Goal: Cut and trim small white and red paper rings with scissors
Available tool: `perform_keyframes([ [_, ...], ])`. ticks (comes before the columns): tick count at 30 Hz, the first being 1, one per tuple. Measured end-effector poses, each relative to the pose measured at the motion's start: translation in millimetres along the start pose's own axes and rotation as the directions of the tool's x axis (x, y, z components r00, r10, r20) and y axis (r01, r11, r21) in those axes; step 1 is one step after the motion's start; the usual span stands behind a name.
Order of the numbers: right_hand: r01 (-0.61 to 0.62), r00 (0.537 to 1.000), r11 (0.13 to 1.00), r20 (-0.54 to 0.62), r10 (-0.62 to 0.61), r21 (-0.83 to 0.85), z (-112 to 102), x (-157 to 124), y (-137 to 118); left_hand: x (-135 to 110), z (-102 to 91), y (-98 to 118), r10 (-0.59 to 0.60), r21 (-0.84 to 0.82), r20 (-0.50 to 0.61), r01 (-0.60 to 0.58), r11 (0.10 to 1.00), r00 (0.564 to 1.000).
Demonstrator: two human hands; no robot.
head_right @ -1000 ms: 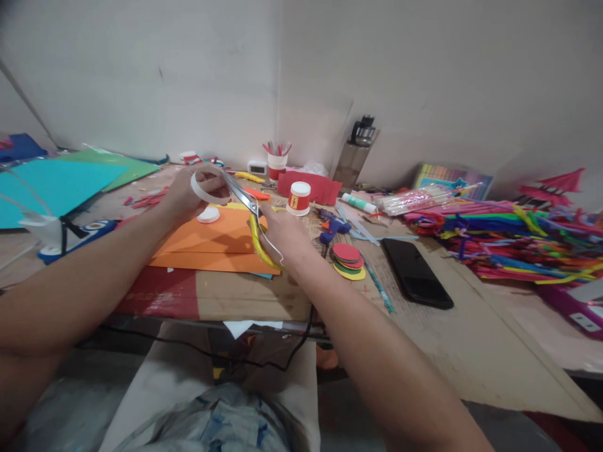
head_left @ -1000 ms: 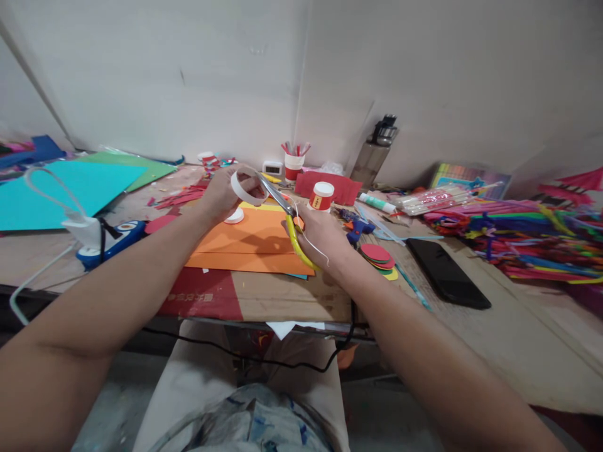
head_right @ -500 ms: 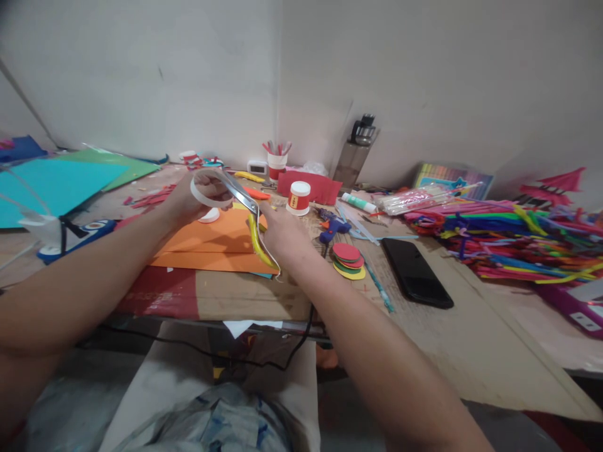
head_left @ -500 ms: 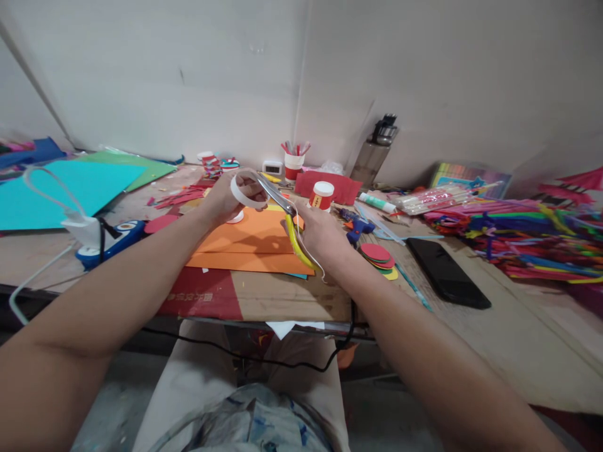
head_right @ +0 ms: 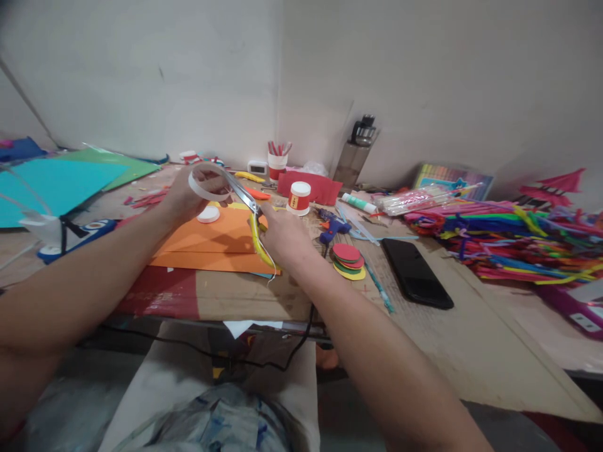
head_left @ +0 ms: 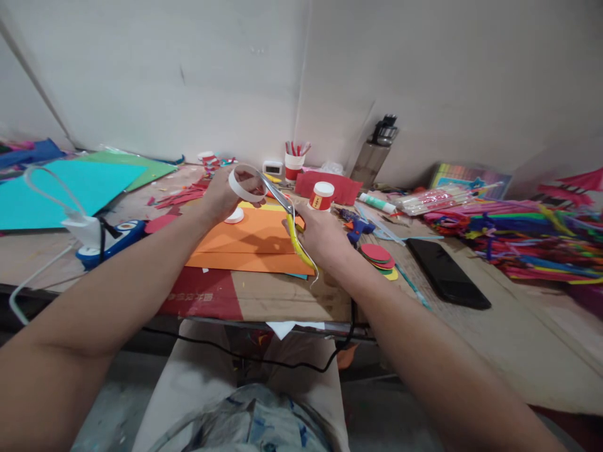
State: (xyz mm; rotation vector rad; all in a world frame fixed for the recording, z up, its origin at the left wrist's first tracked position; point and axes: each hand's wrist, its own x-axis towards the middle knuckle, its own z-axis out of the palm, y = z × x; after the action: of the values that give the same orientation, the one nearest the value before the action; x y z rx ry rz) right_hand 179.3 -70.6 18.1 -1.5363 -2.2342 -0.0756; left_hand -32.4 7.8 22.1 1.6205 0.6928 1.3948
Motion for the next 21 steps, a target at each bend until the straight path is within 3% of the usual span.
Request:
perform_keyframes([
  [5,0.004,1.000,1.000,-0.009,-0.003,0.015,0,-1,-1,1,-2.2,-2,0.066,-0.033,-0.042,-0.067,0.997,0.997],
  [14,0.000,1.000,1.000,-0.011,0.000,-0.019,3,0,2,-5,9.4,2,-0.060,-0.105,0.002,0.060,0.993,0.998],
  [21,-0.001,1.000,0.999,0.003,0.001,-0.046,3,0,1,-3,7.7,2,-0.075,-0.123,0.008,0.076,0.989,0.997],
])
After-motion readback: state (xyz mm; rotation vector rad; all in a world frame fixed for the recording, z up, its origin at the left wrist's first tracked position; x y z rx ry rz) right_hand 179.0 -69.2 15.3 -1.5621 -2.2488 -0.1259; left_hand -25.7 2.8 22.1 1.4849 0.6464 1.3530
